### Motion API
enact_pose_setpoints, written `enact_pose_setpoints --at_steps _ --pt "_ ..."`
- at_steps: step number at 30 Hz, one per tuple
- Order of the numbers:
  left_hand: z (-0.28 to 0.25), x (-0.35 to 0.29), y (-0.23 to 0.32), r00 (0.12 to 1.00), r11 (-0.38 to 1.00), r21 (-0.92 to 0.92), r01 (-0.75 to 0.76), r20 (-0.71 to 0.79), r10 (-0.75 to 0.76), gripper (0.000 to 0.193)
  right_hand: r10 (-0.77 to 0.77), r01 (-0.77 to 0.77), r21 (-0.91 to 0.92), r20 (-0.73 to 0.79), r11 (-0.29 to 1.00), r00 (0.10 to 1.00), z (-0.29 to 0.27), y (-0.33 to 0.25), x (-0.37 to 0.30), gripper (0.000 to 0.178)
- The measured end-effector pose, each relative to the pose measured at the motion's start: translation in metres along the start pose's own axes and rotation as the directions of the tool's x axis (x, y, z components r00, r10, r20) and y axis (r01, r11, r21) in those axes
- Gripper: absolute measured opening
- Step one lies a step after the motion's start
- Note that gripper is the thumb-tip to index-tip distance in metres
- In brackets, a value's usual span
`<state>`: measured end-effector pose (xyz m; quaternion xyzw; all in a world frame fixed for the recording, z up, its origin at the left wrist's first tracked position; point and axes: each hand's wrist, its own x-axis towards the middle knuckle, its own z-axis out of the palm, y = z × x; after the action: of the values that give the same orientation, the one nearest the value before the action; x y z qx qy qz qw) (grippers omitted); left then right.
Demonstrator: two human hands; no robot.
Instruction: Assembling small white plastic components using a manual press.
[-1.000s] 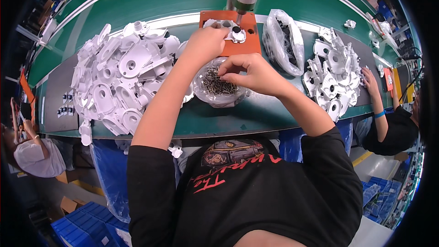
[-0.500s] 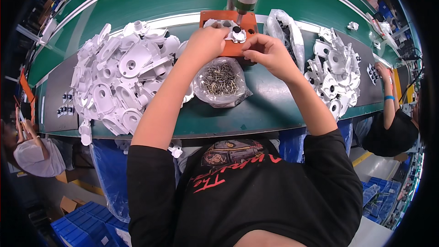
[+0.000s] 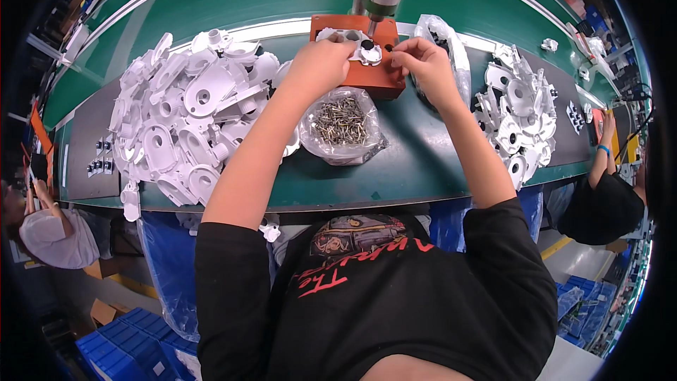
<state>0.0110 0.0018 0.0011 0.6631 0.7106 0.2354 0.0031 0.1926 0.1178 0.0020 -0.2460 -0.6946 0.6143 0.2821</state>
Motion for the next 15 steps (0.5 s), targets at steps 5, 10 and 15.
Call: enact_pose_setpoints --at_steps 5,10,15 --pt "0.001 0.000 0.000 1.000 1.000 -0.002 0.002 -0.022 -0.002 0.021 -0.129 0.108 -0.220 -0.084 0.969 0.988 -0.004 0.011 0.024 0.014" --pt "0.000 0.002 0.000 0.999 1.000 0.006 0.021 0.035 -0.021 0.022 -0.209 0.186 -0.268 -0.062 0.945 0.976 0.003 0.022 0.040 0.016" --pt "-0.001 0.001 0.001 0.999 1.000 0.002 0.025 0.024 -0.025 0.022 -0.246 0.189 -0.337 -0.136 0.922 0.960 0.014 0.030 0.035 0.017"
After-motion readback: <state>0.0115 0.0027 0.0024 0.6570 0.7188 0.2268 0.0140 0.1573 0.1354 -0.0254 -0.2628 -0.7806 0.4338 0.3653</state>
